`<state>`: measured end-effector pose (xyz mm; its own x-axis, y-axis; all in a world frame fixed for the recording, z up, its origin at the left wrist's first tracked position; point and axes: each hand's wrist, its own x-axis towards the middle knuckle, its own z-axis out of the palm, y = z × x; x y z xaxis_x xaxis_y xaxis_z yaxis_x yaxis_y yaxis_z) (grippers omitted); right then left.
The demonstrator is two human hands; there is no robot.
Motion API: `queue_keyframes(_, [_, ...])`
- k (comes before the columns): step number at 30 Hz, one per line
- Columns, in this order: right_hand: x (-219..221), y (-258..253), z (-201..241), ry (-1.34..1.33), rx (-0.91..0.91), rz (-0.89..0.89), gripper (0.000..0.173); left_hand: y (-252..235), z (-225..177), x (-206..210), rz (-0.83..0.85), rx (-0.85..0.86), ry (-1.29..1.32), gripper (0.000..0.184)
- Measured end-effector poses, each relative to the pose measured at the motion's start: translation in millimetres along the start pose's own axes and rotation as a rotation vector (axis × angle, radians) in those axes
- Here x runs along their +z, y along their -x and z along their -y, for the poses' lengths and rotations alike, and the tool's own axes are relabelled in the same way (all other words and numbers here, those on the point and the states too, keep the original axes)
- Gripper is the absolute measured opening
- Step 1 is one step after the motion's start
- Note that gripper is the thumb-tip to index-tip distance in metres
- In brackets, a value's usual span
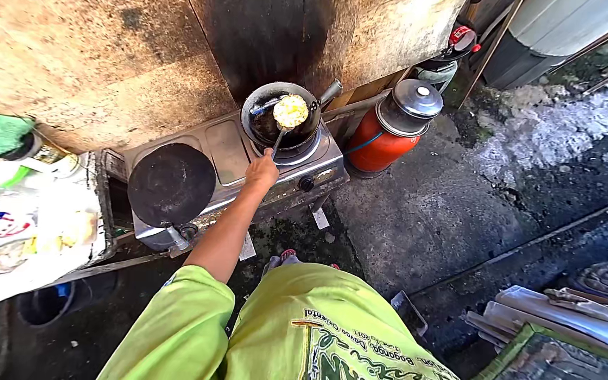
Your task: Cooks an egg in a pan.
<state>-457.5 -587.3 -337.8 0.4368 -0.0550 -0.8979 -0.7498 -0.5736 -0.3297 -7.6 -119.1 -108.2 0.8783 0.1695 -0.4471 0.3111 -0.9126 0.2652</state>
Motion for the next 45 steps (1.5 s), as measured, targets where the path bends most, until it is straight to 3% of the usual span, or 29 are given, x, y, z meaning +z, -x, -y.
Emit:
queue_keyframes(1, [8.7,-7.1,-1.5,-0.023,0.078,-0.089,0.037,-0.2,-1.2,2.5,-0.009,-0.001,0.010,0.051])
queue_keyframes(2, [17.0,-13.0,-11.4,-0.019,0.040,-0.183,0.037,0.7,-1.8,3.9,-0.014,0.004,0.040,0.051])
queue_keyframes(4, [12.7,-4.0,-1.8,-0.012,-0.037,-0.151,0.042,4.7,1.4,5.2,-0.018,0.025,0.210,0.049])
queue_keyframes(6, [8.8,16.7,28.4,-0.028,0.006,-0.127,0.040,10.0,9.4,8.8,-0.020,0.026,0.548,0.046])
queue_keyframes(8, [2.7,27.7,48.3,-0.027,0.083,-0.062,0.038,19.1,15.0,11.0,0.048,0.004,1.059,0.042])
queue_keyframes(11, [14.7,-4.1,-1.6,0.005,0.004,-0.113,0.036,21.7,35.1,13.0,0.267,0.014,1.734,0.031])
queue_keyframes(13, [27.4,-42.0,-47.2,0.003,0.024,-0.178,0.034,20.3,49.9,15.2,0.350,0.025,1.997,0.025])
queue_keyframes(15, [29.5,-53.5,-58.5,-0.012,0.029,-0.200,0.036,22.9,61.0,13.4,0.396,0.049,2.115,0.026])
queue_keyframes(18, [19.0,-56.7,-53.8,-0.011,0.051,-0.125,0.039,29.8,70.1,-2.8,0.290,0.077,1.875,0.028])
queue_keyframes(21, [15.1,-76.5,-71.6,0.027,0.009,-0.105,0.041,39.1,63.2,-31.8,-0.010,0.025,0.997,0.039])
queue_keyframes(23, [10.3,-79.1,-62.0,0.007,0.036,-0.073,0.041,40.4,55.8,-50.5,-0.080,0.025,0.407,0.042])
queue_keyframes(25, [12.3,-83.5,-63.1,0.034,0.019,-0.113,0.040,41.1,43.3,-60.6,-0.068,0.030,0.066,0.043])
queue_keyframes(27, [4.3,-51.2,-17.6,0.006,0.041,-0.097,0.039,40.3,29.3,-64.3,-0.034,0.018,-0.166,0.043])
queue_keyframes(29, [-3.2,-19.7,24.3,0.009,0.053,-0.077,0.040,39.4,18.2,-65.9,0.004,0.006,-0.272,0.044])
queue_keyframes(35, [-1.5,10.9,47.8,0.035,-0.017,-0.086,0.039,25.3,1.7,-62.0,0.049,0.042,-0.210,0.043])
queue_keyframes(36, [-4.0,4.1,43.7,0.035,0.027,-0.010,0.040,22.4,-1.1,-58.6,0.050,0.052,-0.181,0.043])
queue_keyframes(37, [-1.2,-15.1,18.8,0.048,-0.002,0.021,0.042,19.6,-3.9,-55.6,0.052,0.060,-0.163,0.043])
queue_keyframes(39, [28.6,-75.1,-78.3,0.078,-0.378,-0.250,0.045,16.5,-7.7,-55.3,0.064,0.076,-0.146,0.043])
queue_keyframes(40, [28.9,-84.1,-90.7,0.054,-0.374,-0.224,0.047,17.0,-7.9,-59.7,0.067,0.085,-0.148,0.043])
queue_keyframes(42, [21.0,-58.5,-57.0,-0.024,-0.121,-0.131,0.043,22.0,-3.2,-72.9,0.054,0.112,-0.170,0.042])
queue_keyframes(45, [17.2,-23.8,-16.1,-0.064,0.082,-0.098,0.040,33.8,8.2,-94.8,0.033,0.111,-0.220,0.040])
